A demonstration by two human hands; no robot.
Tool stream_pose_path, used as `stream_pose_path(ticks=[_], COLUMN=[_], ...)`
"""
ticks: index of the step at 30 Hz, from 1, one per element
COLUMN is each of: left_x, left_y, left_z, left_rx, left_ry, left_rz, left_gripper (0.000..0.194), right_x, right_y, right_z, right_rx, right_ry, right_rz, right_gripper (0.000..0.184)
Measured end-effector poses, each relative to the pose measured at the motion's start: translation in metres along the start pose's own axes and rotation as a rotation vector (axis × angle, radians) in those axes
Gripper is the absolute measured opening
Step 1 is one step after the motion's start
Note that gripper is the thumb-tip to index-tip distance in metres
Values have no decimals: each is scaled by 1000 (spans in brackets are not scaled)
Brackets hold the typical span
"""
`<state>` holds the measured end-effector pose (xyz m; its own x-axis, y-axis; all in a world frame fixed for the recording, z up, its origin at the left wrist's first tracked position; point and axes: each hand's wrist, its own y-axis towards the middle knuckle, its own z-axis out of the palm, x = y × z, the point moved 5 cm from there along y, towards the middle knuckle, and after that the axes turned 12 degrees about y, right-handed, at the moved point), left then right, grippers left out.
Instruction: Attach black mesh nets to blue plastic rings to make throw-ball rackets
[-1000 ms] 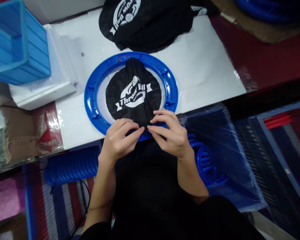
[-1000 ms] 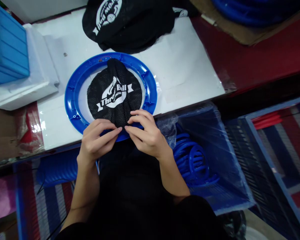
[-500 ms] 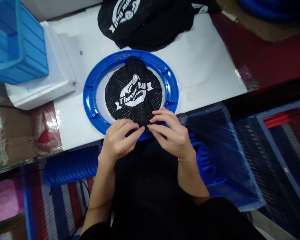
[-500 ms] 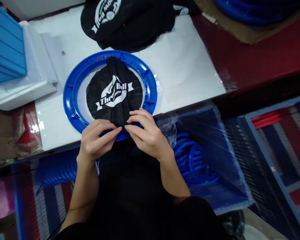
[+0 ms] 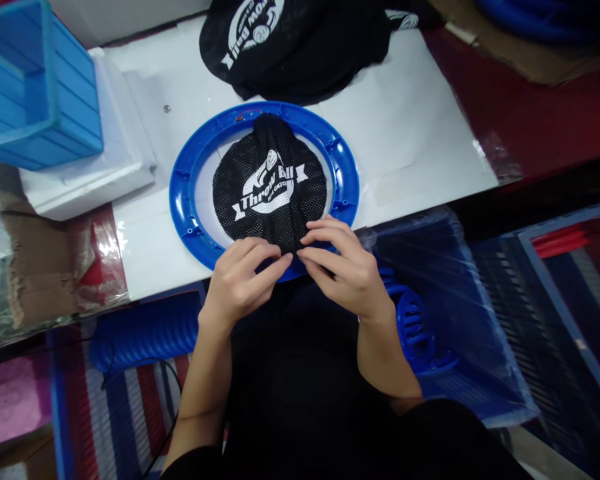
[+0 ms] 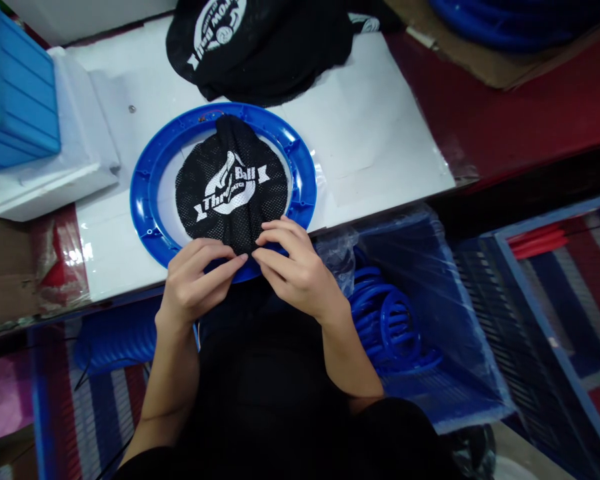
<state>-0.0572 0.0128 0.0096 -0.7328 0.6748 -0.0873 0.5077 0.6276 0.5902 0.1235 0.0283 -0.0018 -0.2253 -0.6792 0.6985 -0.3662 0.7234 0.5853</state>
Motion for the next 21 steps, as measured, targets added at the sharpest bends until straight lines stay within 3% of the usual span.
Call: stream_pose_path(ticks=[10,21], left_x=[-3,7], left_y=[11,8], left_z=[-5,0], left_rx=[96,99], left_ry=[82,-35], left_rz=[117,93], left_gripper=[23,24], right_x=[8,4], right_y=[4,1], right_z=[1,-1], right_rx=[153,98], right_ry=[-121,-49], right_rz=[18,8], right_gripper=[25,24])
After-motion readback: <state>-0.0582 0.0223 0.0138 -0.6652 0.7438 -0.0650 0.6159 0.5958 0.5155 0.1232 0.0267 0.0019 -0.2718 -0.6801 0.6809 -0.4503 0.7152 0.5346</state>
